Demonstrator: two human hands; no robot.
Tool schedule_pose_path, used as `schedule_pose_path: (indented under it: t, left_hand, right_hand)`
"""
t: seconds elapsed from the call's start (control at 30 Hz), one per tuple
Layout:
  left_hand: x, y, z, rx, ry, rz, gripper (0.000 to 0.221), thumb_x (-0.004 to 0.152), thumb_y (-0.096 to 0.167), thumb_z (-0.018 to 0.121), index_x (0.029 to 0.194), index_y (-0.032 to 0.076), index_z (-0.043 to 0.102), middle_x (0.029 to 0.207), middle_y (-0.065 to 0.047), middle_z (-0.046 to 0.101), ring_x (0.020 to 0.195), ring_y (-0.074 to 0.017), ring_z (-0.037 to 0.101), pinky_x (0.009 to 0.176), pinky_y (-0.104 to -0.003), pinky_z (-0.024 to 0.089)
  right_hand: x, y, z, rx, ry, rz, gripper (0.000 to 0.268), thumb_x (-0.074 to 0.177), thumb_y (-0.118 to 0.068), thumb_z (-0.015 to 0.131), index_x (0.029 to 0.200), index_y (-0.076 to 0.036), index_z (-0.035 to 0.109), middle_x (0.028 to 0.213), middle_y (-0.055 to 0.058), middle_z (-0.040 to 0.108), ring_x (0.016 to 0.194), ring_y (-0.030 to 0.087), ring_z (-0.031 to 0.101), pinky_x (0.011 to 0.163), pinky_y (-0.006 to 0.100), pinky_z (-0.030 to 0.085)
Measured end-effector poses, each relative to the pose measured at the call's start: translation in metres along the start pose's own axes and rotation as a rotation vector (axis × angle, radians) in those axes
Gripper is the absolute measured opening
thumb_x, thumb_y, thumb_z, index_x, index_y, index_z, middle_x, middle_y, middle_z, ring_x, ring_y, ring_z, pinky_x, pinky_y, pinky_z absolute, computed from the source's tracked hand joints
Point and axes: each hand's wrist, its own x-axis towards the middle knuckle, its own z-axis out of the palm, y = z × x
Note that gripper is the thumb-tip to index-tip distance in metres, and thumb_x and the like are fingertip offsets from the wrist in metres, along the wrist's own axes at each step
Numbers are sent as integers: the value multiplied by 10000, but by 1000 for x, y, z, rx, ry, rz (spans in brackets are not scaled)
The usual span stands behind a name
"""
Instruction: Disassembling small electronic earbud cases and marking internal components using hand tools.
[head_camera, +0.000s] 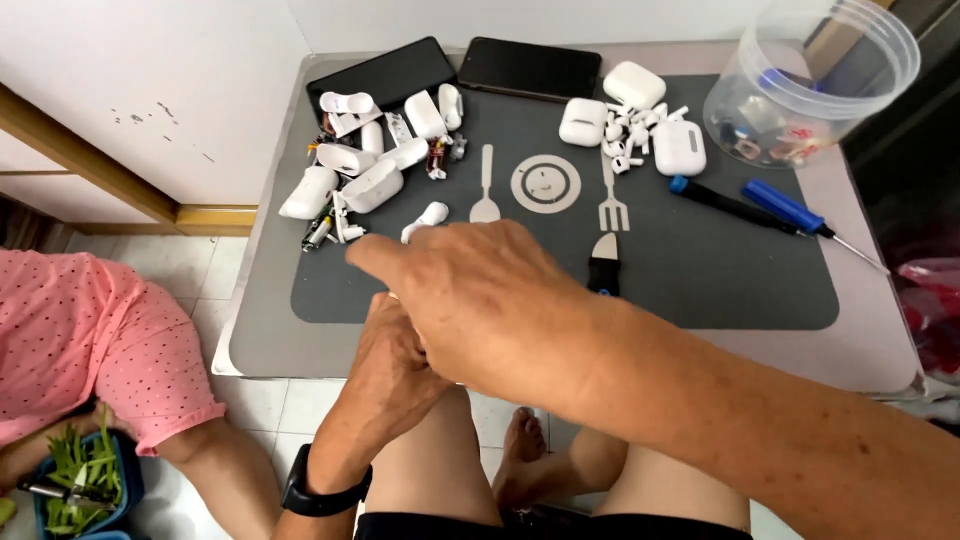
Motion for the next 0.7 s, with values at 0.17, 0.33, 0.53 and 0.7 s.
schedule_pose_path:
  t: [0.17,0.33,0.53,0.7]
  left_hand:
    - [4,6,7,-4,-33,26,133,731,136,795,699,79,680,790,-14,667,820,-210,527,867,-349,395]
    - [1,6,5,-2,-29,29,121,733,123,780,705,76,672,793,-17,657,819,-214,521,873,-353,398]
    - [-1,3,-3,4,4,36,107,735,106,760,712,72,661,796,-22,643,818,-219,513,882,-358,402]
    - [-6,1,-7,-1,23,36,94,737,89,739,720,68,650,800,-27,630,817,-225,506,891,-363,406]
  right_hand:
    - [2,4,8,-53,67,23,137,776,-75,699,860,-32,600,606,122,670,454,273,627,476,432,508]
    - [-1,0,7,77,-18,-6,426,733,31,668,1132,-103,603,837,105,680,674,302,709,587,480,548]
    - [1,-2,2,39,-50,83,352,786,-21,630,1135,-71,622,781,128,748,633,331,737,596,474,573]
    - [1,8,19,-25,169,-9,146,793,-53,696,784,-27,552,557,138,629,433,288,628,411,421,498]
